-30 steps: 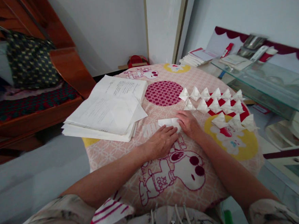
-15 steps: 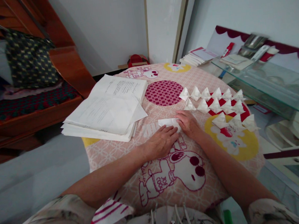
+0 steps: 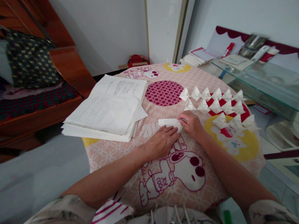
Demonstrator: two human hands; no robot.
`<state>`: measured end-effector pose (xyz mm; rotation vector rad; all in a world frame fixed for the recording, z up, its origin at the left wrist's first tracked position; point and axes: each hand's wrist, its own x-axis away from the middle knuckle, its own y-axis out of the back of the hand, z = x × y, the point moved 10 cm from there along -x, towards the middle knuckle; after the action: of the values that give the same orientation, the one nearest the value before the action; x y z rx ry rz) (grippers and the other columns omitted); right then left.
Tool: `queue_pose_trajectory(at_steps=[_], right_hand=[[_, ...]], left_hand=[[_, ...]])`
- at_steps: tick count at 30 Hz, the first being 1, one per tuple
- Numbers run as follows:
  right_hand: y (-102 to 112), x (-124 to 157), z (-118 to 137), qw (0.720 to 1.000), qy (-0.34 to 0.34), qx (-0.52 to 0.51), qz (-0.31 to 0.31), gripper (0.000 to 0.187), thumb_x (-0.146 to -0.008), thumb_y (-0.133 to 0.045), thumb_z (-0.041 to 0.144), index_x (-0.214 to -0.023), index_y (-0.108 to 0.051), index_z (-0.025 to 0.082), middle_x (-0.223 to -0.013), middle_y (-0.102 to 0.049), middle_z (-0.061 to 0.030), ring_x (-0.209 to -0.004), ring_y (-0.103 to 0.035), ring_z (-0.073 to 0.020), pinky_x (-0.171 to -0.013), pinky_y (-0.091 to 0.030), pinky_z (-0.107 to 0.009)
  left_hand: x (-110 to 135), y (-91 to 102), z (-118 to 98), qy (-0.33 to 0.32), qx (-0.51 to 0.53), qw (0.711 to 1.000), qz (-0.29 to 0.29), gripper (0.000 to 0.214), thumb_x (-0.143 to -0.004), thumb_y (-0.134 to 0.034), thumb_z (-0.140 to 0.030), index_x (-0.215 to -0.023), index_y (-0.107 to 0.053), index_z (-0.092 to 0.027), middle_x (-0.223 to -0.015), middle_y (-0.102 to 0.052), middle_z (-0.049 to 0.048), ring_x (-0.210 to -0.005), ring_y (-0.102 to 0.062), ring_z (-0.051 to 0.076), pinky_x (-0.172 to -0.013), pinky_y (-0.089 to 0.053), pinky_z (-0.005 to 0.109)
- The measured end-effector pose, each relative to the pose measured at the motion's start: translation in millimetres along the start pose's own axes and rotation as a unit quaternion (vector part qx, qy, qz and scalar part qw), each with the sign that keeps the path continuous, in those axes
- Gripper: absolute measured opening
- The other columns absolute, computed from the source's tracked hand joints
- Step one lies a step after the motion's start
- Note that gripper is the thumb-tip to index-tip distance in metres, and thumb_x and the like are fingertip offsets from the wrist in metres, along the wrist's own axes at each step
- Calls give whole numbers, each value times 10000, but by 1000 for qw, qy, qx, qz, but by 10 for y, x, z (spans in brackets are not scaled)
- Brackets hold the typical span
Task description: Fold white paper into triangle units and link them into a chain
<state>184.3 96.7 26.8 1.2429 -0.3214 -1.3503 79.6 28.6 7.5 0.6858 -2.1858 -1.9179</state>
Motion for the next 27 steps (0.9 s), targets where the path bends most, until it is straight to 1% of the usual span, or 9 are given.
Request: queue_pose_trajectory(at_steps=[6,11,16,21,24,27], right_hand=[[111,-4,31,999,-7,-19,-27,122,-842,-597,164,-893,-706,184,-847,-692,-84,-849,-608,-253,-792,-478,-373],[112,4,136,1000,17,-24,-8,164,-879,-581,153,-848,-737,193,-837,-706,-81,-843,-611,-243,-781,-489,-370],[69,50,210,999,46,5,23,234,-892,-528,122,-817,-735,201,-820,-677,-88,-860,-577,-250,-790,-474,-382],[11,92,290,995,81,45,35,227,-894,-507,119,-797,-703,179,-805,-641,-102,-843,-542,-255,-776,-447,-385],[-36,77,323,993,84,69,39,220,-934,-510,175,-849,-713,177,-832,-637,-105,-858,-526,-257,-783,-434,-386],[-70,52,349,993,80,74,44,281,-967,-478,185,-815,-714,194,-817,-623,-94,-860,-513,-249,-789,-424,-382]], left_hand=[[-2,18,-6,0,4,1000,-2,378,-929,-503,-141,-1294,-594,-106,-1468,-547,187,-1393,-487,301,-1177,-363,492],[0,49,-6,3,5,1000,-7,371,-925,-493,-126,-1281,-597,-113,-1457,-557,180,-1389,-496,297,-1174,-375,481],[7,43,4,6,0,1000,-6,385,-934,-486,-133,-1308,-574,-127,-1462,-547,184,-1401,-484,291,-1172,-374,489],[3,24,-2,6,-4,1000,0,379,-953,-471,-150,-1320,-564,-129,-1445,-553,194,-1397,-486,297,-1174,-372,493],[1,30,3,10,-4,1000,-6,374,-942,-477,-137,-1306,-564,-121,-1433,-553,205,-1404,-474,306,-1174,-375,494],[-3,50,12,12,-3,1000,-16,365,-927,-492,-130,-1285,-564,-121,-1402,-564,209,-1388,-486,310,-1160,-394,490]])
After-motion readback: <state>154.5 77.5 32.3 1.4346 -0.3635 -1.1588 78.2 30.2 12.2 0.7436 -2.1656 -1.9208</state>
